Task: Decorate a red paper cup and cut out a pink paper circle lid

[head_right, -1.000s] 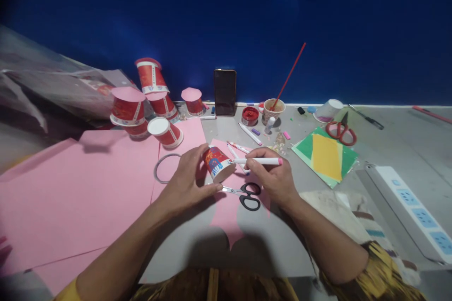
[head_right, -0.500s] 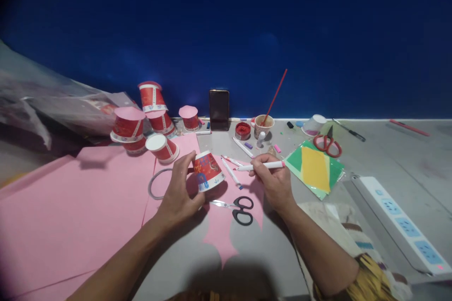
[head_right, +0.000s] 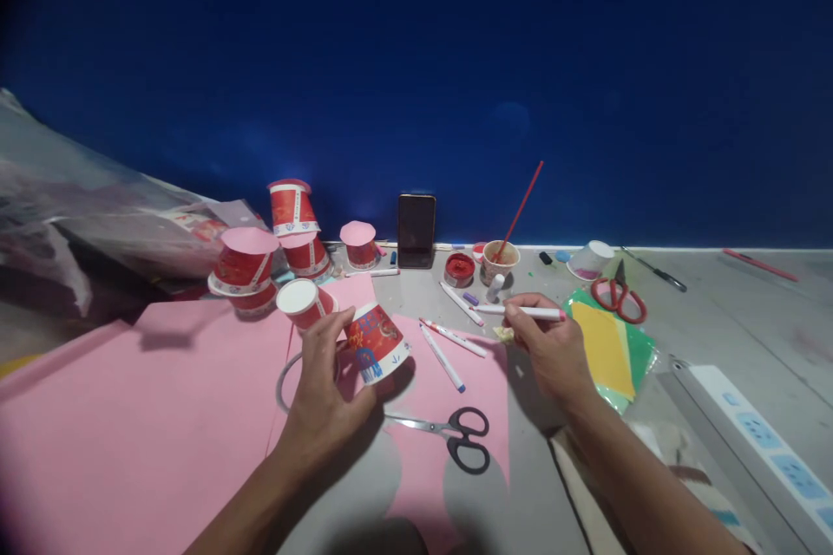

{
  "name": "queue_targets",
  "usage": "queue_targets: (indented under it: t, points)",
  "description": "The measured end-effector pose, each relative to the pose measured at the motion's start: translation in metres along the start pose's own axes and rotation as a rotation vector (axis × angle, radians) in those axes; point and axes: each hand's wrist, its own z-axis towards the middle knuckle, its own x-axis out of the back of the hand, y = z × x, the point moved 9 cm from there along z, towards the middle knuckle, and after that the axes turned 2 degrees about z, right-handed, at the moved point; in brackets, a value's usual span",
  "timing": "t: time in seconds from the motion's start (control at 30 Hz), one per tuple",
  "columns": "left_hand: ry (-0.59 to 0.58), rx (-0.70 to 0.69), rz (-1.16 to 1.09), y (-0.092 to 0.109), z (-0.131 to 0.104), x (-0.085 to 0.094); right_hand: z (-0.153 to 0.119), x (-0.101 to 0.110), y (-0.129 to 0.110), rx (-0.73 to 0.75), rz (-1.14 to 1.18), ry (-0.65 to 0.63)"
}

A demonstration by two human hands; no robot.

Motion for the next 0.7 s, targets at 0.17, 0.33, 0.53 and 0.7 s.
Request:
queue_targets:
  t: [0.17, 0.33, 0.53, 0.7]
  points:
    - [-0.05, 0.028, 0.021, -0.005, -0.001, -0.006, 0.022, -0.004, -0.037, 0.115, -0.203, -0.113]
    - [-0.057, 0.062, -0.012, -0.01, -0.001, -0.009, 0.048, -0.021, -0.072, 0.212, -0.312, -0.111]
    - [-0.069, 0.06, -0.075, -0.015, -0.005, -0.015, 0.084, -0.057, -0.084, 0.279, -0.469, -0.2]
    - [-0.056, 0.059, -0.099, -0.017, -0.01, -0.018, 0.1, -0.092, -0.098, 0.364, -0.52, -0.241]
